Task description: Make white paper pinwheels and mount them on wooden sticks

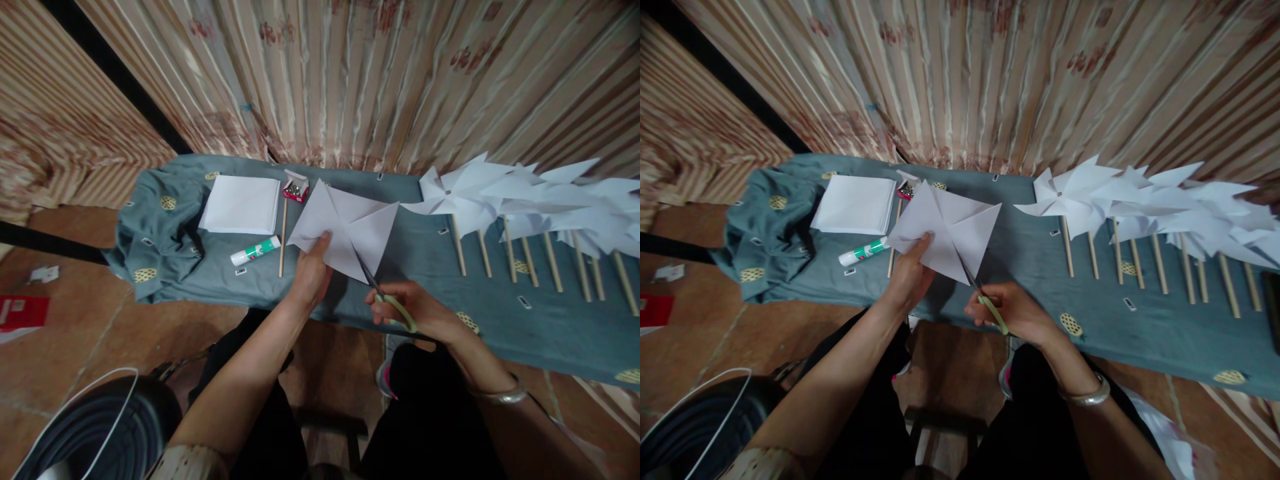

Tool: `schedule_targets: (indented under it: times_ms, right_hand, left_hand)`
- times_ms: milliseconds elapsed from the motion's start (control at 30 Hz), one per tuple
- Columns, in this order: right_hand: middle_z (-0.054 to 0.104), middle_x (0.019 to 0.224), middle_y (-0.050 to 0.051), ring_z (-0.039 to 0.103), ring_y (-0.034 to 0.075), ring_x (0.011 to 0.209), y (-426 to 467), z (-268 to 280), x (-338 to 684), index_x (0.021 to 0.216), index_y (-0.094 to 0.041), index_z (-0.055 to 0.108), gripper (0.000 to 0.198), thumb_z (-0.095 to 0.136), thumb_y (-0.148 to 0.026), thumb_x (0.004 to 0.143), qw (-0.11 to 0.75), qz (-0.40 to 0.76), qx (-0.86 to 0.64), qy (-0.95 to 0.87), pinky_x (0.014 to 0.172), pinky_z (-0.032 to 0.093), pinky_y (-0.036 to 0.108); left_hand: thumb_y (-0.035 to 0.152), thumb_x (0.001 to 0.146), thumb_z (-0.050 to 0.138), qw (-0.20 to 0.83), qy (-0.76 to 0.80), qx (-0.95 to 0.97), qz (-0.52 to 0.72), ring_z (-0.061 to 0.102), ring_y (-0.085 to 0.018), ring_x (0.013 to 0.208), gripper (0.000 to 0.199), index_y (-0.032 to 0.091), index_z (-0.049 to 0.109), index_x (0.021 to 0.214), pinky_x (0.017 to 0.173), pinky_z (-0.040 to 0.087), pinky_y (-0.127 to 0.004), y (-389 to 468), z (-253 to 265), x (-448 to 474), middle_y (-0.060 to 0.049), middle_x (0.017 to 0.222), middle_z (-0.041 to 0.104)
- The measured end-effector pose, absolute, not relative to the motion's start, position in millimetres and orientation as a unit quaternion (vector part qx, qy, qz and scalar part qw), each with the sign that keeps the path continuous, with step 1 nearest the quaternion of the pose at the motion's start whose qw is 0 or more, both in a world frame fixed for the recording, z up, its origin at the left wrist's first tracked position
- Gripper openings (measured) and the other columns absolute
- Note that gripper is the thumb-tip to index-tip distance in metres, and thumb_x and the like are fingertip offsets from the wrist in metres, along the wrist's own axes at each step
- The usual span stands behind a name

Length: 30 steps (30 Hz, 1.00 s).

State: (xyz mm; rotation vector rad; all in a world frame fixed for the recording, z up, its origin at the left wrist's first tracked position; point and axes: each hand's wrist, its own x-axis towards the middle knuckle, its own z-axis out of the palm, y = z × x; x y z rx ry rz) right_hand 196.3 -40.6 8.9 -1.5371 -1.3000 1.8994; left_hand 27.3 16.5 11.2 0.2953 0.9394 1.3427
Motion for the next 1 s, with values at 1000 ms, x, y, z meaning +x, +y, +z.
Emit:
schedule_targets:
  times_ms: [1000]
  right_hand:
    - [0.076,0.098,0.016,0.073,0.033,0.087,-30,-23,252,0.131,-0.011,0.054,0.05,0.057,-0.037,0.089,0.102,0.037,-0.754,-0.648,0.074,0.054,0.04]
  left_hand:
    - [0.036,0.062,0.084,0.696,0.47,0.289,0.459,0.067,-0.03,0.108,0.045,0.013,0.071,0.099,0.103,0.046,-0.044,12,-37,15,-0.013,0.108,0.075]
